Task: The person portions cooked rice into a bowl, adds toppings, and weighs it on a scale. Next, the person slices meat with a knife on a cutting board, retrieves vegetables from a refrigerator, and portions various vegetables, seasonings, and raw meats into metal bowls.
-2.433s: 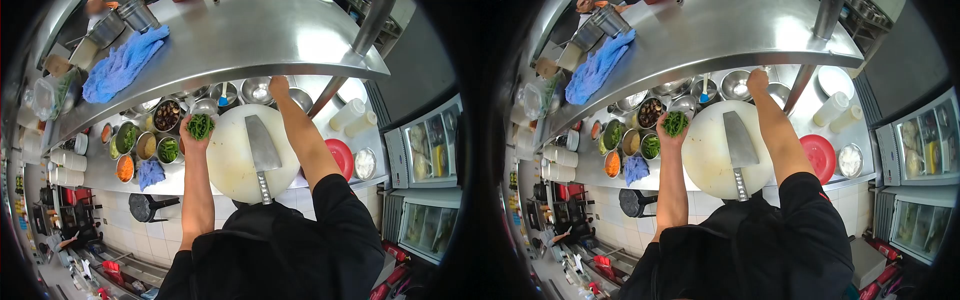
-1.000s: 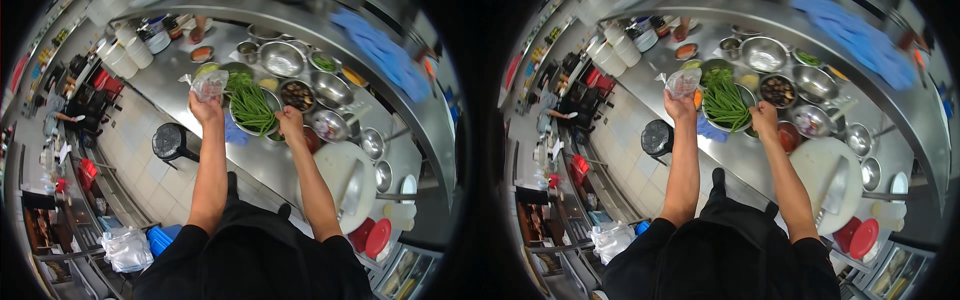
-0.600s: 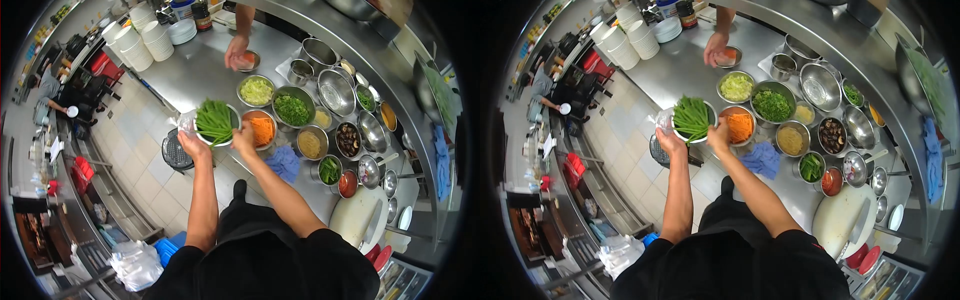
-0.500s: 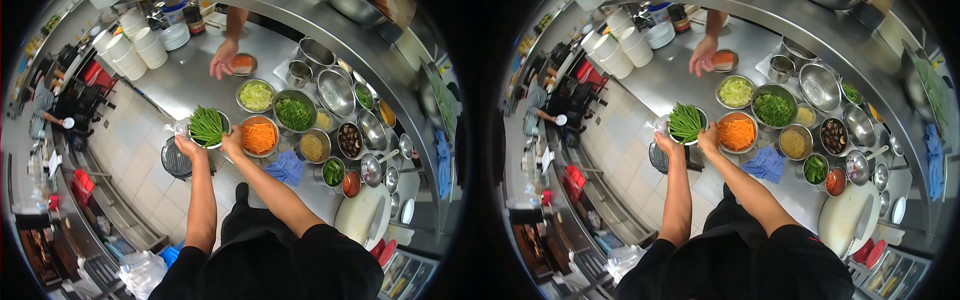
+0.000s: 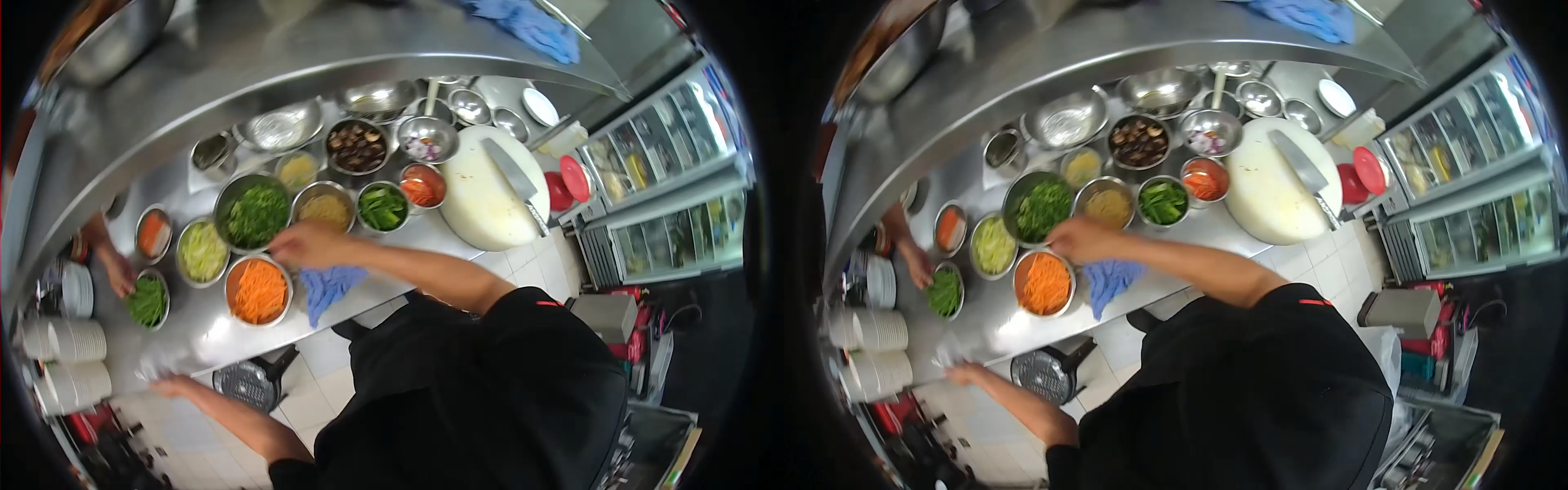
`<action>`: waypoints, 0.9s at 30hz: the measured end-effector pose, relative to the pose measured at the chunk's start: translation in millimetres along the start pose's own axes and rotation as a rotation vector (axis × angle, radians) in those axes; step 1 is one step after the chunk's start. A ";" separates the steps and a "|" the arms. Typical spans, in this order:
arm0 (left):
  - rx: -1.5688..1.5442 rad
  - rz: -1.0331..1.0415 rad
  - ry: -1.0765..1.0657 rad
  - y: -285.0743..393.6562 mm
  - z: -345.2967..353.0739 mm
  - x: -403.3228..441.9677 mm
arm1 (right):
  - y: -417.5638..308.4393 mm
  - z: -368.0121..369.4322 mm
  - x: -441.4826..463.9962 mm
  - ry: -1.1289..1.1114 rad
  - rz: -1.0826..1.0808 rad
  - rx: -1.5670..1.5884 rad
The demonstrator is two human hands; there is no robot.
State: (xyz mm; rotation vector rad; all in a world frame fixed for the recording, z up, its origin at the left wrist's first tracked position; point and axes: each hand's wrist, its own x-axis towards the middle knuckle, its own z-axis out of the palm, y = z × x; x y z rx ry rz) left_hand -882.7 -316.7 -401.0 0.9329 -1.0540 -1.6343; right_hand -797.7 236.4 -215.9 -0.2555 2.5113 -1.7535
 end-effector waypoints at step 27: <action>0.678 -0.451 -1.177 109.4 -23.4 -628.4 | 281.1 -551.8 -145.2 0.826 0.823 -0.815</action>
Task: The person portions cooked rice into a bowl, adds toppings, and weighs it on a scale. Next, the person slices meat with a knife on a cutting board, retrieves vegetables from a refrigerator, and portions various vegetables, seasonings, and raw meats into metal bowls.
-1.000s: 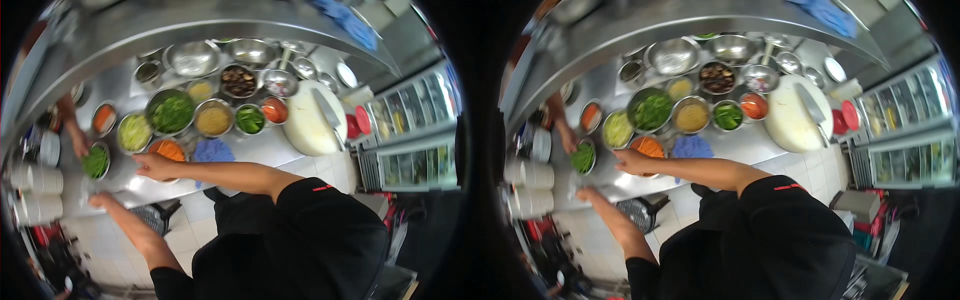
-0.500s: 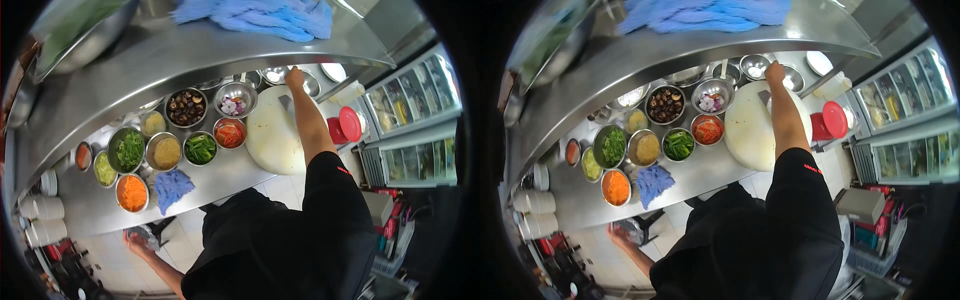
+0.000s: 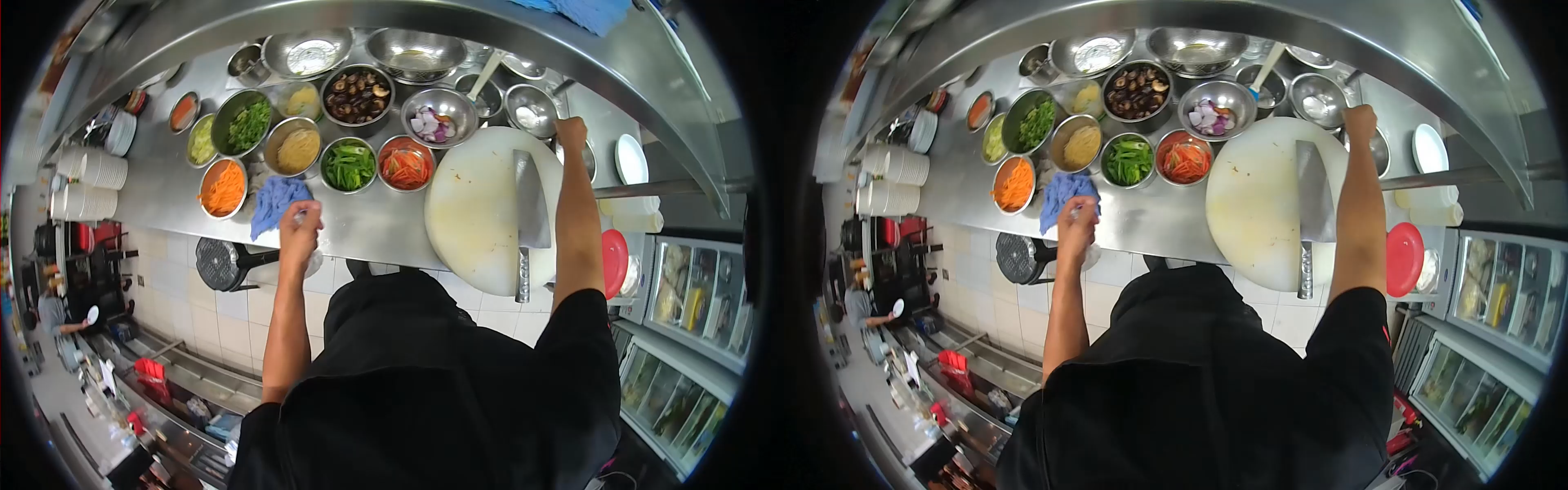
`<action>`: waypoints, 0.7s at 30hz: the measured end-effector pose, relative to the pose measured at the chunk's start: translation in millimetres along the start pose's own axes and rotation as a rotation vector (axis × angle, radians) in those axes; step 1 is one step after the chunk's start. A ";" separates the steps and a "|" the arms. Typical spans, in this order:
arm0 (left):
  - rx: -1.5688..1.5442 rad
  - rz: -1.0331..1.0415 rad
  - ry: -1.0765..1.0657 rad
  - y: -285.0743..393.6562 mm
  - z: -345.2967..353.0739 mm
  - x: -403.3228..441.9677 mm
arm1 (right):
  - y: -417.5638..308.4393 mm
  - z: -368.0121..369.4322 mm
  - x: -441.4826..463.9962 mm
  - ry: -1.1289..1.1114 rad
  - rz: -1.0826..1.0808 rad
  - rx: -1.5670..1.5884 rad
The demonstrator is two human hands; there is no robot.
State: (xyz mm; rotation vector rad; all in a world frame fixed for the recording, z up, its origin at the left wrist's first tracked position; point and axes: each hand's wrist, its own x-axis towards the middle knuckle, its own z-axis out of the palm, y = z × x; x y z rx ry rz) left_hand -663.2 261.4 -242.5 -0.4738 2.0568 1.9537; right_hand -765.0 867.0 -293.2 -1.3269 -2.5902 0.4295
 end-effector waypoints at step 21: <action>0.059 -0.003 -0.311 -76.8 15.8 3.4 | -19.7 -83.9 -78.2 0.069 -0.005 0.639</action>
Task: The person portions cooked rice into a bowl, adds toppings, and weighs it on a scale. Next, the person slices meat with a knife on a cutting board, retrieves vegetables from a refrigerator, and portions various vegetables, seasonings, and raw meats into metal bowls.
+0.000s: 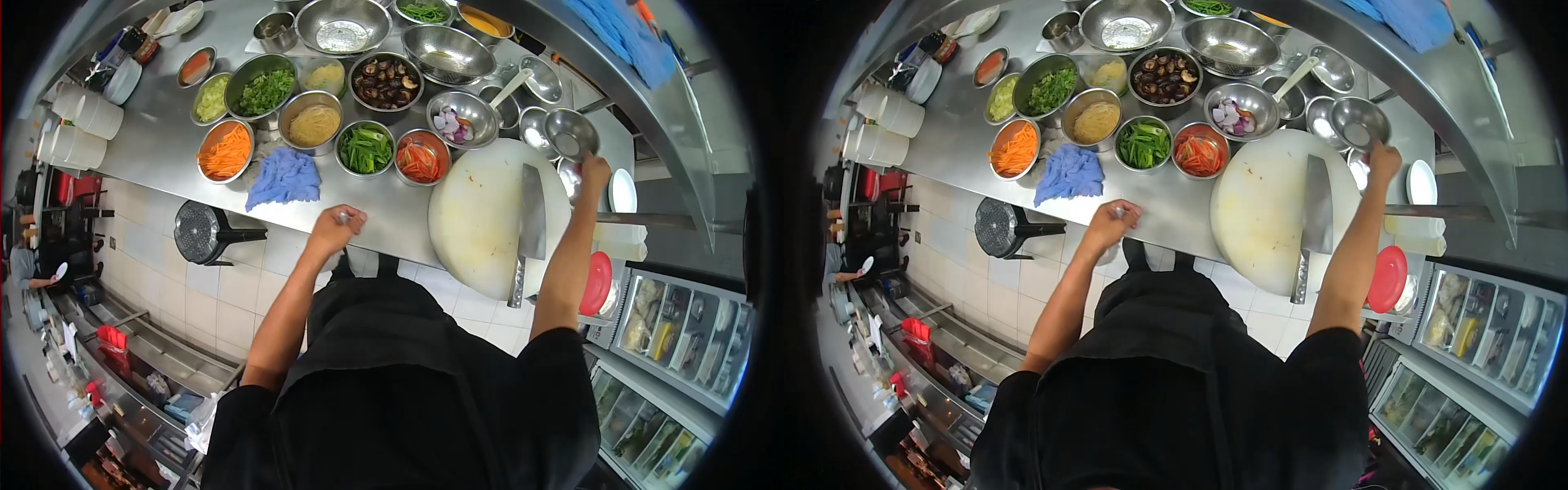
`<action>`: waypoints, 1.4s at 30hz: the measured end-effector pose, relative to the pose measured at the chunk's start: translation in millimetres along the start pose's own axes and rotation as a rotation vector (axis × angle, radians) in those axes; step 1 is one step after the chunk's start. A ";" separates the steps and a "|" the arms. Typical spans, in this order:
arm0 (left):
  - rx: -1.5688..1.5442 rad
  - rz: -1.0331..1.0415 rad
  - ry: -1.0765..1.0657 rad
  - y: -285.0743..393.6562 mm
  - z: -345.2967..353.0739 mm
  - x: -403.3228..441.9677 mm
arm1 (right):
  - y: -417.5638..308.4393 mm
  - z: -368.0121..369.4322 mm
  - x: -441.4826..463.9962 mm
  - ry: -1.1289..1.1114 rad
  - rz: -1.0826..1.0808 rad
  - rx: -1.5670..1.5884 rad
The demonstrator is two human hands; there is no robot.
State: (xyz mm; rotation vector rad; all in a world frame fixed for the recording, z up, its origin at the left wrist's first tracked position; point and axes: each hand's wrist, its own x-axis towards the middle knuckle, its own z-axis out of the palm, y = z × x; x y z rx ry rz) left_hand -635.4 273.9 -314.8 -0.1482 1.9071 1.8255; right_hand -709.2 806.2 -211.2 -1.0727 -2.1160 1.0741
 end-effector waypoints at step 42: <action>-0.313 -0.064 0.227 58.7 15.1 -28.0 | -117.1 108.5 -275.0 -1.166 -0.724 -0.065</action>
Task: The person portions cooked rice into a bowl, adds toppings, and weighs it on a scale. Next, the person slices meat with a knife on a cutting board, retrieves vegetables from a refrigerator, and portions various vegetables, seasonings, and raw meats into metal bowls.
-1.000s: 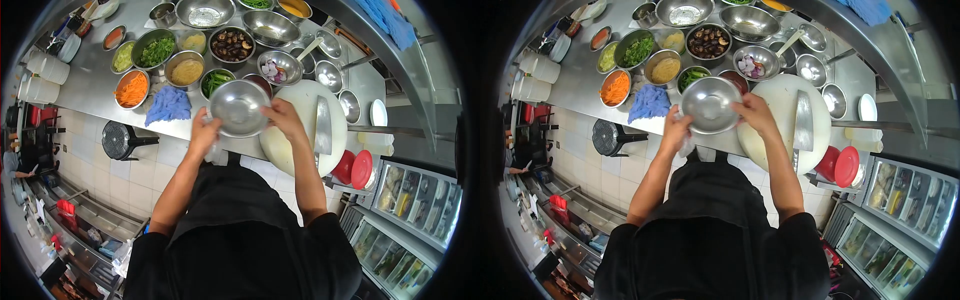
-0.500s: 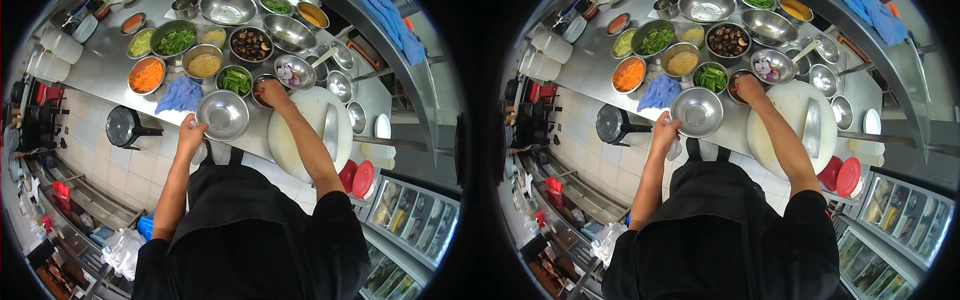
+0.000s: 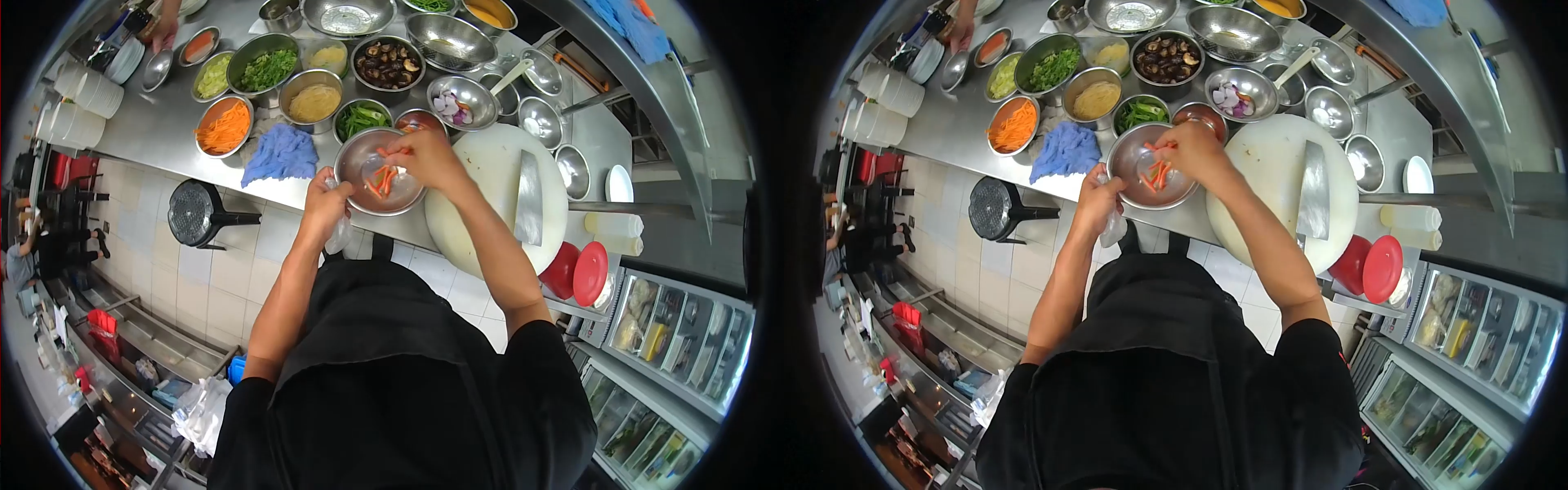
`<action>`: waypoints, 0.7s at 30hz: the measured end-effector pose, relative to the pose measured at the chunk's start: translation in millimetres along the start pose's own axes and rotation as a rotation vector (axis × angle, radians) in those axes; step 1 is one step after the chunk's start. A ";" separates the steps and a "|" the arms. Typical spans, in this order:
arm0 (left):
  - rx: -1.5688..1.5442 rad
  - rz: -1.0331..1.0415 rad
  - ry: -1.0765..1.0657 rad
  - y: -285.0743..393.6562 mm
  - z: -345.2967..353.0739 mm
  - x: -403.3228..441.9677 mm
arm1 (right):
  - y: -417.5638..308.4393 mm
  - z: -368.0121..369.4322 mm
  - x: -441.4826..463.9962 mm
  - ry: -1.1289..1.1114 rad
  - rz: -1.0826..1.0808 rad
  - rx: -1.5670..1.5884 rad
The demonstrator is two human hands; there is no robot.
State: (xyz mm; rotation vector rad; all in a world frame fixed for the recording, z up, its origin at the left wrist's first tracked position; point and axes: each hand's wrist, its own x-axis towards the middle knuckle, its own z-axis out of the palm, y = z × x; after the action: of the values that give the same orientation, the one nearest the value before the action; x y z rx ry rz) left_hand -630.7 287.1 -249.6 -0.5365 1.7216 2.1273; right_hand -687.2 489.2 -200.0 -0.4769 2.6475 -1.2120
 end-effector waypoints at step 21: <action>0.056 -0.047 -0.098 -67.7 -122.9 -51.9 | -94.7 163.7 -71.8 0.217 -0.275 -0.435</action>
State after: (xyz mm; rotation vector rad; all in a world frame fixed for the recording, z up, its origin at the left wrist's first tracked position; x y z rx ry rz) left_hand -543.6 178.5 -304.3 -0.4448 1.6933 2.0318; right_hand -551.2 342.7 -231.1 -0.8445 3.1265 -0.7733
